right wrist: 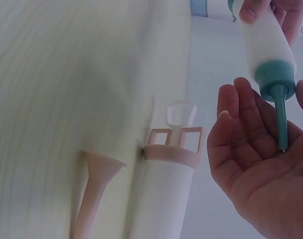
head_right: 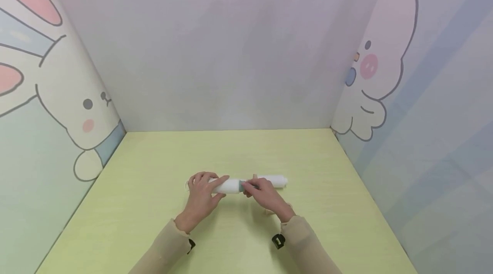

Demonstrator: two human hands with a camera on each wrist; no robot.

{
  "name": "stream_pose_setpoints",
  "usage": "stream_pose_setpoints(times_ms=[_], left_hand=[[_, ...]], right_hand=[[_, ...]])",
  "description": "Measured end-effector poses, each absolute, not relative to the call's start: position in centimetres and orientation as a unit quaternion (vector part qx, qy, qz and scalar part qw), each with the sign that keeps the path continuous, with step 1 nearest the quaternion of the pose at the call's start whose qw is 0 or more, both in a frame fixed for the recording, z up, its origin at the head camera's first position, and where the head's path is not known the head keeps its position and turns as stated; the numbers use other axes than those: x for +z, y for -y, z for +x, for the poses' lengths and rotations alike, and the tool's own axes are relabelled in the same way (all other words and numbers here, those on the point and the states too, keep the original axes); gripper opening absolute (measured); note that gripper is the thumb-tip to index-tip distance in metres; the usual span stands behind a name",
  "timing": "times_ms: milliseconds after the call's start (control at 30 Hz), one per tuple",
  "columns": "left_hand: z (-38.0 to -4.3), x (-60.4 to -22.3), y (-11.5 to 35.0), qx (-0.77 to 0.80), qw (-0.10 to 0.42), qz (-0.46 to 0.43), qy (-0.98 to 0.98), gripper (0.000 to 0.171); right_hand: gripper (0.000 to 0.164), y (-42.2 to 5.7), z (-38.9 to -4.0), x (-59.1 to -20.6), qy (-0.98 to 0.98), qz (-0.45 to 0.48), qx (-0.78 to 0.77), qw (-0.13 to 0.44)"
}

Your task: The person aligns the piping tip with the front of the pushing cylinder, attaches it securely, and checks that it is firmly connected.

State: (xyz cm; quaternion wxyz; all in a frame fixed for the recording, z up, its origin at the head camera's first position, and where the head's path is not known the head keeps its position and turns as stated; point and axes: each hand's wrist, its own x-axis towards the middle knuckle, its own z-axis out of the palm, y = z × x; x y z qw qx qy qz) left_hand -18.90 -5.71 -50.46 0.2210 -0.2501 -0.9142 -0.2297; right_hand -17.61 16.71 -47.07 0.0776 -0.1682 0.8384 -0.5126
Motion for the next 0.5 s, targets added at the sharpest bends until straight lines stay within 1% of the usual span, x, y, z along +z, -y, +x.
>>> stream_pose_setpoints(times_ms=[233,367,500], left_hand=[[-18.8,-50.3,5.6,-0.231,0.22,-0.252,0.914,0.053],[-18.8,-50.2,5.7,-0.23,0.222,-0.25,0.914,0.053],[-18.8,-50.1,5.7,-0.232,0.22,-0.249,0.914,0.053]], right_hand=[[0.037,-17.5,-19.1,-50.6,-0.84,-0.147,-0.518,0.06],[0.042,-17.6,-19.0,-50.7,-0.833,-0.144,-0.532,0.048],[0.04,-17.4,-18.6,-49.9,-0.831,-0.159,-0.532,0.024]])
